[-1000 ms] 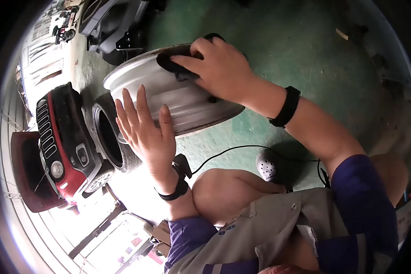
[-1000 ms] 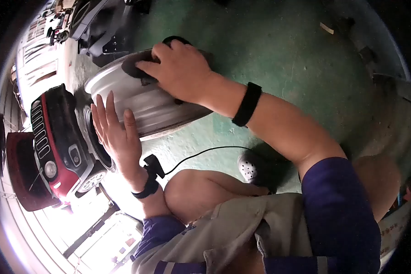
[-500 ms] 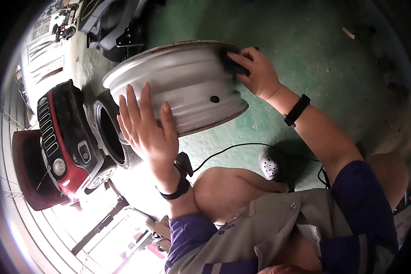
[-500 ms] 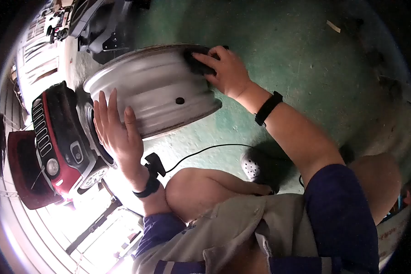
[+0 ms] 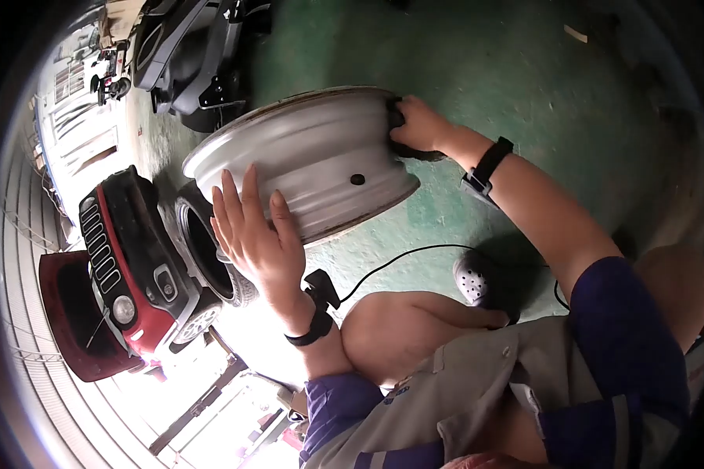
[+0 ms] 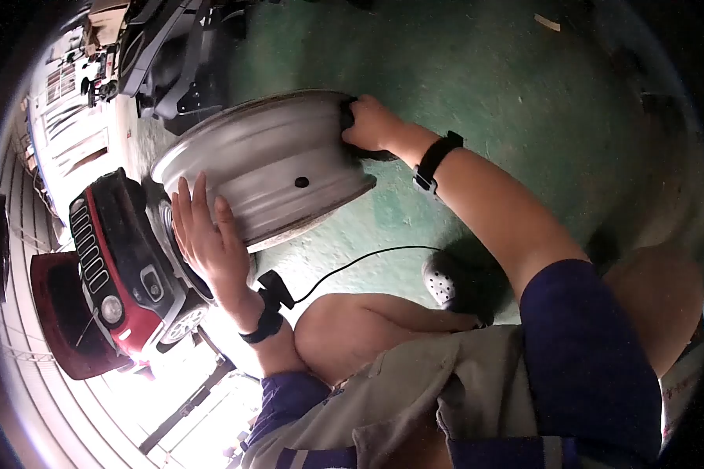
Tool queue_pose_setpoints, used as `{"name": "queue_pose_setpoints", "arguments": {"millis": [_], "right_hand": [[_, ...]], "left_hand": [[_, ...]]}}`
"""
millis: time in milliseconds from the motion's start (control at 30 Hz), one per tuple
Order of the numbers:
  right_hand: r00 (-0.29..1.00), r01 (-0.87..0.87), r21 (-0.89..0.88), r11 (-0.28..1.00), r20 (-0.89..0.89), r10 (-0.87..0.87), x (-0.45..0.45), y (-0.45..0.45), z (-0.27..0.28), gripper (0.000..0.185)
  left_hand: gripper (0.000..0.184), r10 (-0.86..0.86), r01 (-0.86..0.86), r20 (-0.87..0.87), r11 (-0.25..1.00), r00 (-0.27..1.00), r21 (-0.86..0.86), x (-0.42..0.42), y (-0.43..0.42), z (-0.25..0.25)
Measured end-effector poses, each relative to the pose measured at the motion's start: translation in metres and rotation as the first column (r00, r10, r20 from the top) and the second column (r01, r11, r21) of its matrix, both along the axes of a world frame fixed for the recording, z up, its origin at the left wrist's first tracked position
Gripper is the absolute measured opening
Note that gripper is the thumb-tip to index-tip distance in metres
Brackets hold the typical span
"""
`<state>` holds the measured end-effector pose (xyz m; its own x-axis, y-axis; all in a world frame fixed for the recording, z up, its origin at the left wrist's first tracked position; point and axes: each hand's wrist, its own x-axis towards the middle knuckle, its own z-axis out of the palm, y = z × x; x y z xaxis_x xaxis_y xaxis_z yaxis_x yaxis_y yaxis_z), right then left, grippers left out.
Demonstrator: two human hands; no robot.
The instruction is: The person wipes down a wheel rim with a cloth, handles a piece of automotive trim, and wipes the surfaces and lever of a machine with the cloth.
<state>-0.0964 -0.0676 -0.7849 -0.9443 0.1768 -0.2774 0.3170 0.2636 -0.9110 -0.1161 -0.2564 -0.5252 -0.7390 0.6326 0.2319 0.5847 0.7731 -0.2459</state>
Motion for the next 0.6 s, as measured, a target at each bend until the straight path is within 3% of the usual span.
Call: {"name": "queue_pose_setpoints", "arguments": {"millis": [67,100,167,300,433,600], "right_hand": [[0.997,-0.067,-0.143,0.987,0.024,0.072,-0.014,0.007,-0.009,0.056],[1.0,-0.018,-0.289,0.957,0.009,0.022,-0.013,0.007,-0.01,0.05],[0.999,-0.027,-0.276,0.961,0.012,0.032,-0.012,0.005,-0.012,0.048],[0.99,-0.115,-0.119,0.986,0.062,0.123,0.003,0.01,0.039,0.044],[0.998,0.01,0.07,0.997,-0.055,-0.007,0.029,-0.002,0.082,0.049],[0.944,-0.079,0.128,0.989,-0.311,0.115,0.034,-0.01,0.137,0.042]], "left_hand": [[0.042,0.006,-0.006,0.002,1.0,1.0,0.009,-0.002,-0.001,0.001],[0.042,0.006,-0.006,0.001,1.0,1.0,0.003,-0.002,-0.003,0.001],[0.041,0.007,-0.007,-0.004,1.0,1.0,-0.008,-0.004,-0.005,0.001],[0.041,-0.019,0.02,-0.063,1.0,0.998,0.01,-0.004,-0.005,-0.002],[0.042,0.009,-0.006,-0.073,0.999,0.997,0.036,-0.002,-0.001,-0.003],[0.042,0.011,-0.009,-0.081,1.0,0.997,0.027,-0.002,0.0,0.0]]}}
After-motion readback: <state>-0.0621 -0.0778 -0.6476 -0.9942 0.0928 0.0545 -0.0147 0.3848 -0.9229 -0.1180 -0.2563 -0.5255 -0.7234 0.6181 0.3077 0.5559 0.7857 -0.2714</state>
